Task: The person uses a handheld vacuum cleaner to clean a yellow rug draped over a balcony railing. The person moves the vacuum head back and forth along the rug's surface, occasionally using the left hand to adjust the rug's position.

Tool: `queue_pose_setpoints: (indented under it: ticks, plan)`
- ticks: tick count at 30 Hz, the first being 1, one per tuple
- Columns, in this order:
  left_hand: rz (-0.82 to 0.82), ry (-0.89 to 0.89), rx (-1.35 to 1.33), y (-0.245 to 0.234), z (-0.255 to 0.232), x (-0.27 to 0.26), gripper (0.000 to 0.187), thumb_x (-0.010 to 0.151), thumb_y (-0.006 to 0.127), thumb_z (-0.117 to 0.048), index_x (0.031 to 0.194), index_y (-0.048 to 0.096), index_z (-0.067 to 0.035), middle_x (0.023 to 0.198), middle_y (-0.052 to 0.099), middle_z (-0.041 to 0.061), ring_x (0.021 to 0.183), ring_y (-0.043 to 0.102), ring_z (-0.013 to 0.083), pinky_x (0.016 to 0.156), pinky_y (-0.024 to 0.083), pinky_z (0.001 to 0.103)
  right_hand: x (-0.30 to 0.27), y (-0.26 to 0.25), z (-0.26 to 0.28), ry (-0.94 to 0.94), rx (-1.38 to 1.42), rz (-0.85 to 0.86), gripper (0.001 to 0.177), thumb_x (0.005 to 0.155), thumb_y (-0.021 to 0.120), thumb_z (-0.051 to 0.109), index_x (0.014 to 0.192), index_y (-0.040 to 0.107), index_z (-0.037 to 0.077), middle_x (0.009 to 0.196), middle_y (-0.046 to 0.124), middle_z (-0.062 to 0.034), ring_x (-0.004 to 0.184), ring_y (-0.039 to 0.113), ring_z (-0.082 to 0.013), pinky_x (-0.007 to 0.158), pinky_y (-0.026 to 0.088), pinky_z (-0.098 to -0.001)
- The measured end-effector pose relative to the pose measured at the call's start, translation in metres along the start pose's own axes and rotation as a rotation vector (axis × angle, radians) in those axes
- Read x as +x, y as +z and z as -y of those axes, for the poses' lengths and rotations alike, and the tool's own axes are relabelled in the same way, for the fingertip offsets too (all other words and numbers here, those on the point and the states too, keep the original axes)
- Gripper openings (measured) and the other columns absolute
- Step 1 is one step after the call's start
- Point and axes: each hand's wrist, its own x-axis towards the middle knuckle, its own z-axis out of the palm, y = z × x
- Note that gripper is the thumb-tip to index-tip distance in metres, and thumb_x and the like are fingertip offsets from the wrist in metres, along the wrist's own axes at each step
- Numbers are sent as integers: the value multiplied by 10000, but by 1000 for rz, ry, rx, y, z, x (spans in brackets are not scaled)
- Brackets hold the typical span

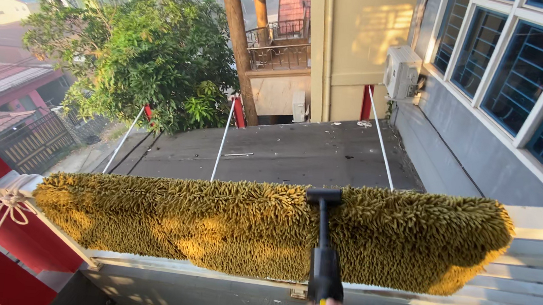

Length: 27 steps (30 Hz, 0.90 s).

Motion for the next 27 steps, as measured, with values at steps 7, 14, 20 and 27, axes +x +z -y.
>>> queue_pose_setpoints:
  ticks: [7, 14, 20, 27]
  plan:
    - [-41, -52, -43, -21, -24, -3, 387, 1006, 534, -339, 967, 695, 10, 782, 730, 191, 692, 667, 196, 662, 523, 355, 0, 28, 41, 70, -19, 53, 437, 979, 603, 356, 1053, 775, -39, 980, 780, -140, 925, 697, -204, 868, 518, -345]
    - [-124, 26, 45, -21, 26, -3, 426, 1021, 529, -373, 978, 694, 17, 812, 725, 238, 753, 685, 287, 676, 521, 377, -36, 42, 0, -320, -234, -235, 467, 973, 641, 455, 1104, 716, 13, 993, 725, -98, 954, 694, -158, 930, 517, -290]
    - [-96, -41, 64, -40, -7, 2, 411, 1011, 527, -376, 966, 698, -5, 806, 716, 232, 730, 689, 337, 669, 512, 403, -2, 46, 32, 305, -18, 79, 462, 946, 603, 414, 1040, 770, -6, 920, 770, -82, 893, 700, -177, 823, 533, -321]
    - [-109, -94, 162, -56, 12, 8, 404, 967, 561, -401, 1025, 732, -40, 865, 743, 227, 815, 729, 368, 733, 539, 400, 8, 47, -1, 312, 160, 131, 496, 983, 631, 380, 1119, 763, -78, 995, 755, -128, 897, 685, -188, 817, 532, -344]
